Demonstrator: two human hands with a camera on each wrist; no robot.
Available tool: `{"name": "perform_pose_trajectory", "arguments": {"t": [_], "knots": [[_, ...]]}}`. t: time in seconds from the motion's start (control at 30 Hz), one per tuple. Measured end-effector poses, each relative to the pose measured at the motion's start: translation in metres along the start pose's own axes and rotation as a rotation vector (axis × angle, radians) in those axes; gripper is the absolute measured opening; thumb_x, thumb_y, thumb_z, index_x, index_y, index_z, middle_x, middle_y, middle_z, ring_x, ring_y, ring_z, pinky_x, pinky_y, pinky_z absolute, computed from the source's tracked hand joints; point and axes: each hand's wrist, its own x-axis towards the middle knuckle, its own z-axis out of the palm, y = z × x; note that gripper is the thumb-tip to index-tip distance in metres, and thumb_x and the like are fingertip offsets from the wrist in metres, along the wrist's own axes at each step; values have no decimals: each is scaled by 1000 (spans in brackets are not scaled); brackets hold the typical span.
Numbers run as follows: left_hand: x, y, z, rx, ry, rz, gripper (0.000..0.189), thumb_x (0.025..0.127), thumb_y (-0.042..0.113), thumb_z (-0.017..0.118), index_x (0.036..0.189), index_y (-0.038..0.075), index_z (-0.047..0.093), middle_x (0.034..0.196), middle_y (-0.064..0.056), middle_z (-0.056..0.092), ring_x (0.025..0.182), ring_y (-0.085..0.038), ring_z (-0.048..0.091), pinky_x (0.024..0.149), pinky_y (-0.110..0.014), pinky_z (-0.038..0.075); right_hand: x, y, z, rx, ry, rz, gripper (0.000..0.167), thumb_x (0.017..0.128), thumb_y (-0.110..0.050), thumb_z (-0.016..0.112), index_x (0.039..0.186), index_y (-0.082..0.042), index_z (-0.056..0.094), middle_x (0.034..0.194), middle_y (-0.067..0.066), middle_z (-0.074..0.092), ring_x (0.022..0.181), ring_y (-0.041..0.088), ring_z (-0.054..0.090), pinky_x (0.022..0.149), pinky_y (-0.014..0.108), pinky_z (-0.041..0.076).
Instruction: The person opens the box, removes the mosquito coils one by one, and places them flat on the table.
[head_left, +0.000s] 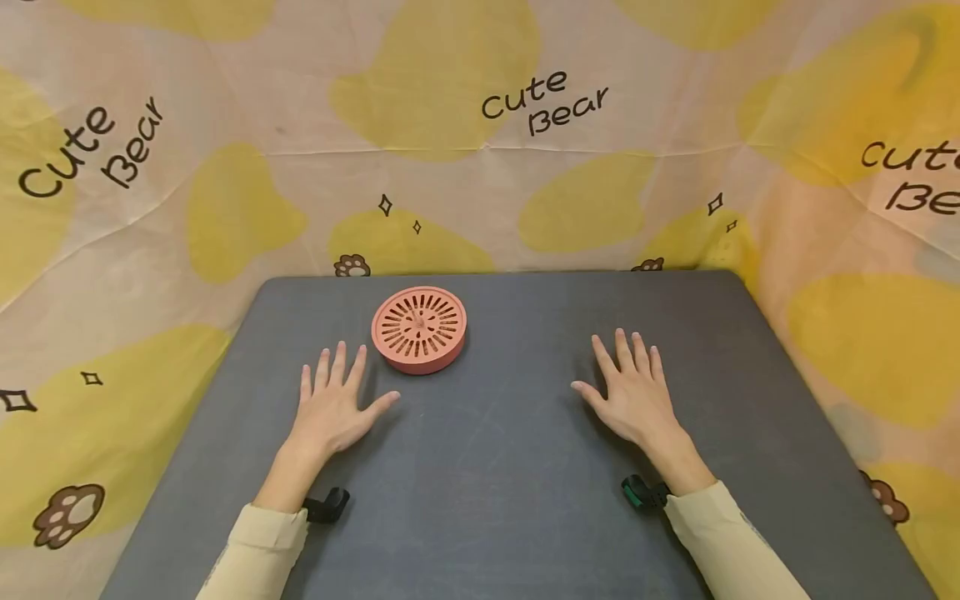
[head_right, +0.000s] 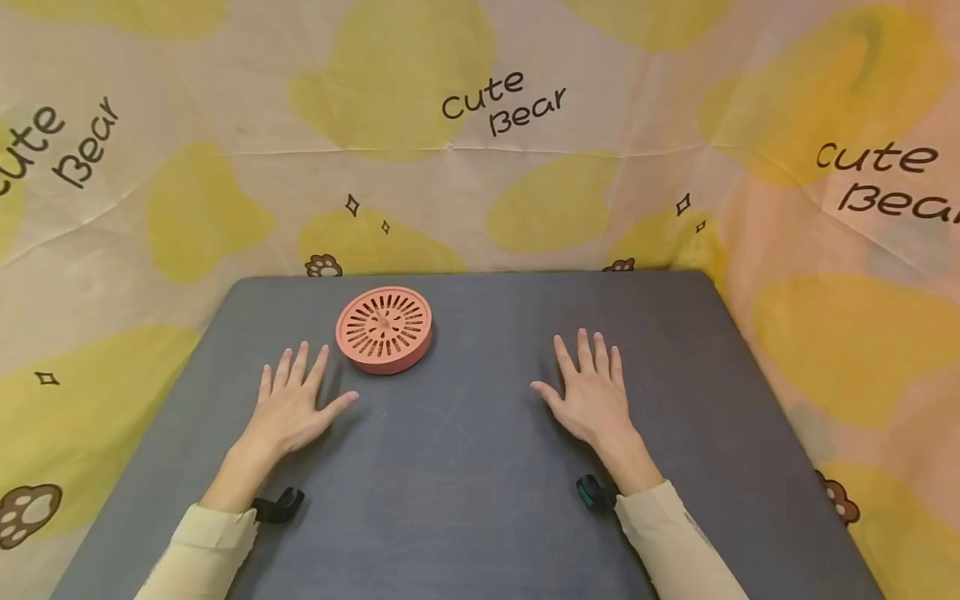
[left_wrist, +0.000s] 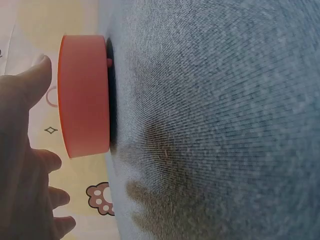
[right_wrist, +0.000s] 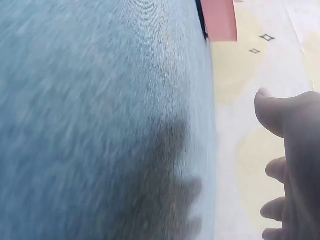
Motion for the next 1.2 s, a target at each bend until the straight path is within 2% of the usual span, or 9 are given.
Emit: {"name": "perform_pose_trajectory", "arguments": {"t": [0.2,0.5,0.7,0.93,1.2], "knots": [[0,-2,-2,-8,3,-4,102,94,77,42,164,8,17,167,-27,8,153,-48,1,119,-65,-3,14,-16,5,-22,-9,-40,89,99,-72,38,165,-17,17,168,23,10,154,43,0,121,58,-4],[8,0,-4,-41,-3,-14,96,98,73,38,164,6,14,166,-28,6,153,-47,3,120,-63,2,34,-48,9,-4,-9,-102,85,100,-69,40,164,-17,20,167,22,14,155,41,5,122,56,0],[15,0,2,-81,38,-7,88,103,65,37,163,5,16,166,-28,12,152,-47,10,120,-63,10,45,-73,10,46,-20,-121,80,102,-65,40,164,-16,23,167,21,17,155,39,6,123,55,5],[25,4,6,-165,135,26,77,106,53,43,161,2,24,162,-28,22,149,-48,20,117,-65,20,60,-95,14,132,-40,-150,75,104,-59,43,163,-16,25,166,21,21,154,39,14,123,53,13],[39,3,4,-334,137,32,72,108,48,42,160,1,25,161,-29,24,148,-49,21,117,-64,19,79,-119,16,296,-93,-134,76,104,-54,49,164,-18,21,166,20,20,153,38,19,119,57,25]]}}
